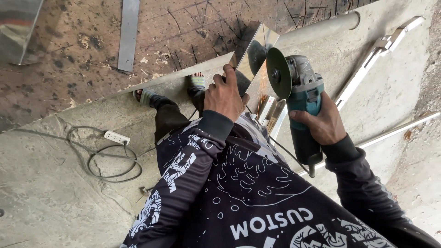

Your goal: The person uses an angle grinder to cut a rectangular metal tube into several shorter pieces. After cutting, the person arranges the cut pieces on the workbench and handles a partially assembled metal frame.

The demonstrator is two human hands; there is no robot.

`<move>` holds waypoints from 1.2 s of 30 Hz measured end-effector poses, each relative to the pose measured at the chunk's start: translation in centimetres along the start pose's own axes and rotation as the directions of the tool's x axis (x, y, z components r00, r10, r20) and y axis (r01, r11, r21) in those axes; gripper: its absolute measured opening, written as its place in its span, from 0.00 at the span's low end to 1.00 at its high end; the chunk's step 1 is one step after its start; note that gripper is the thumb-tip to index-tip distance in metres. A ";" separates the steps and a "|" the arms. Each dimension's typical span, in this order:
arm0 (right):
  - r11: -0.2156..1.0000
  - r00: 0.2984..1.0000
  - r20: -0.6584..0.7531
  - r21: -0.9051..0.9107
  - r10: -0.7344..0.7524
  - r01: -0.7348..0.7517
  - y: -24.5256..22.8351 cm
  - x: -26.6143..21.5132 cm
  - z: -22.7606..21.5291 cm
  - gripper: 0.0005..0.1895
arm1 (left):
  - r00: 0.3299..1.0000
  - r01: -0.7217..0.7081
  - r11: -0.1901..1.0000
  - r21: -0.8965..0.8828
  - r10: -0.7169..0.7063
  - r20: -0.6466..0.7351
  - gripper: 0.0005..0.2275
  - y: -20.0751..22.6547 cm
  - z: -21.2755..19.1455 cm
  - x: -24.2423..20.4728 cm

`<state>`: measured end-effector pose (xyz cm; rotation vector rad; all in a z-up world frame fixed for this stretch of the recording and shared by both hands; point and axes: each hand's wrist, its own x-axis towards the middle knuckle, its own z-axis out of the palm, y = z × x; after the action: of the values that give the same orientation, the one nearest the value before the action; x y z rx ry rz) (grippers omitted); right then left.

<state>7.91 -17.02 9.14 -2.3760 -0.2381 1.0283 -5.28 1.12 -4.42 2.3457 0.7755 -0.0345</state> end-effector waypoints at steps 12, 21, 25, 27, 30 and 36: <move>0.998 1.000 -0.013 -0.058 0.006 -0.007 -1.3 0.9 -0.2 0.32 | 1.000 0.015 1.000 -0.016 -0.015 0.014 0.43 -0.2 0.8 0.0; 0.997 1.000 -0.009 -0.077 -0.009 0.008 -1.8 2.0 -0.5 0.32 | 0.999 0.039 0.999 -0.011 -0.039 0.037 0.42 0.3 0.4 -0.1; 0.995 1.000 -0.008 -0.102 -0.002 0.001 -0.5 1.9 -0.9 0.31 | 0.998 0.042 0.999 -0.018 -0.042 0.039 0.42 0.1 0.8 -0.1; 0.994 0.999 0.004 -0.095 0.045 -0.044 -1.8 0.8 -1.0 0.31 | 0.999 0.047 0.999 -0.022 -0.047 0.024 0.42 0.0 1.0 -0.1; 0.992 0.999 -0.007 -0.121 0.036 -0.037 -0.5 0.9 -1.0 0.28 | 0.997 0.058 0.998 -0.033 -0.056 0.051 0.42 0.0 1.1 -0.1; 0.994 1.000 -0.006 -0.108 0.010 -0.010 -1.8 1.7 -1.0 0.31 | 0.996 0.066 0.997 -0.044 -0.063 0.071 0.40 0.6 -0.4 -0.1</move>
<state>9.94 -15.29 9.62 -2.4787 -0.2865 1.0371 -5.06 0.91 -3.73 2.2627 0.8094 -0.1235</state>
